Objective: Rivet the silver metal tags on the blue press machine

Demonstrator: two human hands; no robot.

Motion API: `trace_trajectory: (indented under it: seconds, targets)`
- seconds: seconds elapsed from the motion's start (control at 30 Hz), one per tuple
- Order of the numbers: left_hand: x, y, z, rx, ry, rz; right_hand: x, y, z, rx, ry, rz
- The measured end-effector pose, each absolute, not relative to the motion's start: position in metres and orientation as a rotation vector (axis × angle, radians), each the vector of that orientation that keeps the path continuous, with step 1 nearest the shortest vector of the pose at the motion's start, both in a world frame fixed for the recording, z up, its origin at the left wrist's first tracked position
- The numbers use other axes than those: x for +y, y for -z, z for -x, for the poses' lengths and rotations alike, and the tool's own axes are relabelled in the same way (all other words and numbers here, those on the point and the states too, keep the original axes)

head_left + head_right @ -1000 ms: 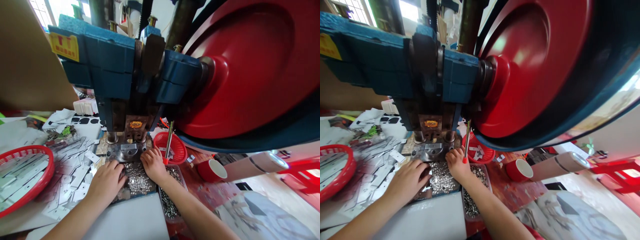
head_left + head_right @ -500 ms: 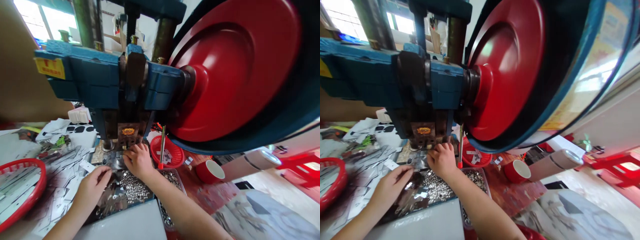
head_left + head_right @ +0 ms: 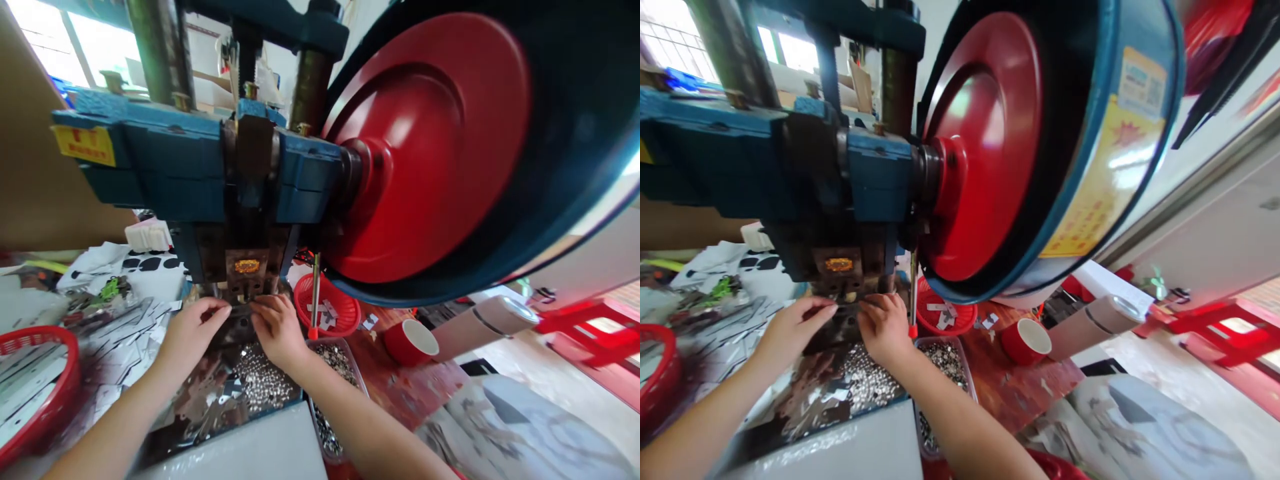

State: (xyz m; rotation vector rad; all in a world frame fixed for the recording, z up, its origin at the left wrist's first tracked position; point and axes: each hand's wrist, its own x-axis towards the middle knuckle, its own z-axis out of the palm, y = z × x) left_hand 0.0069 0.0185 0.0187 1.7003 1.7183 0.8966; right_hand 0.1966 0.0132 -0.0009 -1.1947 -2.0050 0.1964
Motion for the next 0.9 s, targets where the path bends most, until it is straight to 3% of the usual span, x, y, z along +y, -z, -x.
trace_trajectory:
  seconds: [0.5,0.9]
  targets:
    - [0.030,-0.003,-0.022,1.812,-0.991,-1.907,0.018,0.001,-0.199,-2.144,-0.200,1.257]
    - [0.043,0.017,-0.020,1.678,-1.059,-1.911,0.022,-0.011,-0.195,-2.348,0.024,1.276]
